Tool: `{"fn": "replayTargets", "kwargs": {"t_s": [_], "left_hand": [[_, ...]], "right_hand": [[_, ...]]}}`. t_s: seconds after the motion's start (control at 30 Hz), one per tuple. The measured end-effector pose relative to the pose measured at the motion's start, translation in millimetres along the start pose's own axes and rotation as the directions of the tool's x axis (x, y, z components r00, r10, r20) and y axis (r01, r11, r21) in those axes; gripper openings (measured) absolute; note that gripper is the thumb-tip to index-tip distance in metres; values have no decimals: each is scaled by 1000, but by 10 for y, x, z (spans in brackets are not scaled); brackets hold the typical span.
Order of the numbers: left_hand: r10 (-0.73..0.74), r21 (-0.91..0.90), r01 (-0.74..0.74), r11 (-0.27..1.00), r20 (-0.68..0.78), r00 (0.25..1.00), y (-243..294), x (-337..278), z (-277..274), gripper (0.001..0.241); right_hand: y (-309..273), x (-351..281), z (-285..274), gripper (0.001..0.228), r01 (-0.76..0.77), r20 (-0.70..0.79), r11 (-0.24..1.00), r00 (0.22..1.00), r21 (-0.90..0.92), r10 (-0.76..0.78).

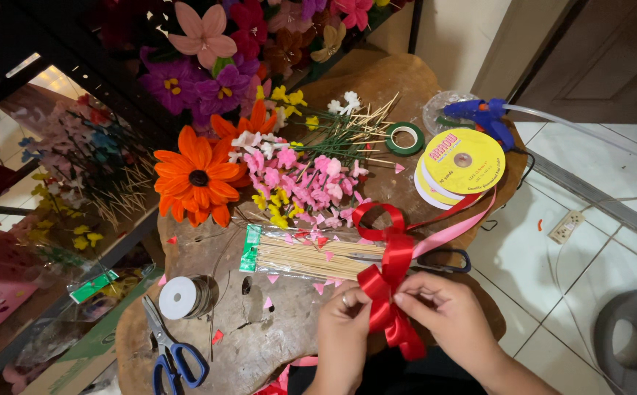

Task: The person ties a red ribbon into a large decorative bow by hand at a wooden workstation.

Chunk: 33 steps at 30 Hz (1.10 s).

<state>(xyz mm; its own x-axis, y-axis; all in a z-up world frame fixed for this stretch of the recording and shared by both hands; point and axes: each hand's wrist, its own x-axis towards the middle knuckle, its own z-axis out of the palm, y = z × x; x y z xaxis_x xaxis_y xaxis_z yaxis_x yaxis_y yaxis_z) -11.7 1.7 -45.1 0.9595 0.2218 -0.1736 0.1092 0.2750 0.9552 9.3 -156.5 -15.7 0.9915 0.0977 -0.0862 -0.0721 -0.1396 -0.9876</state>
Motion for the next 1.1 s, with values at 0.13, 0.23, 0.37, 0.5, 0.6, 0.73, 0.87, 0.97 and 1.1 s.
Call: {"fn": "replayTargets", "kwargs": {"t_s": [0.13,0.23,0.37,0.5,0.6,0.73,0.87,0.97,1.1], "left_hand": [[-61,-76,58,995,-38,997,82,-65,-33,20],[-76,-125,71,990,-31,997,65,-95,-86,17],[-48,-115,50,992,25,999,-7,-104,-228,18],[-145,-252,138,958,-10,989,-150,-209,-394,18],[-170,-339,164,926,13,985,-40,-296,-467,24],[-409,-352,368,860,-47,911,214,-360,-784,17],[-424,-210,476,854,247,871,557,-414,-1068,31],[-456,-221,531,818,314,833,778,-489,-1194,29],[-456,-101,575,812,507,732,987,-547,-1264,25]], "right_hand": [[66,11,67,4,11,46,1000,999,0,-11],[152,-4,110,12,-80,104,995,992,67,73],[359,-48,204,21,-71,124,968,991,241,41],[151,-173,299,28,-66,110,998,992,2,65],[46,-225,376,28,37,116,928,993,-371,7],[-147,-163,324,26,280,248,916,945,-287,-211],[-166,84,0,18,452,208,790,892,-415,-402],[-510,277,-54,25,594,337,687,804,-418,-490],[-1122,451,200,48,751,787,660,429,-38,-443]]}}
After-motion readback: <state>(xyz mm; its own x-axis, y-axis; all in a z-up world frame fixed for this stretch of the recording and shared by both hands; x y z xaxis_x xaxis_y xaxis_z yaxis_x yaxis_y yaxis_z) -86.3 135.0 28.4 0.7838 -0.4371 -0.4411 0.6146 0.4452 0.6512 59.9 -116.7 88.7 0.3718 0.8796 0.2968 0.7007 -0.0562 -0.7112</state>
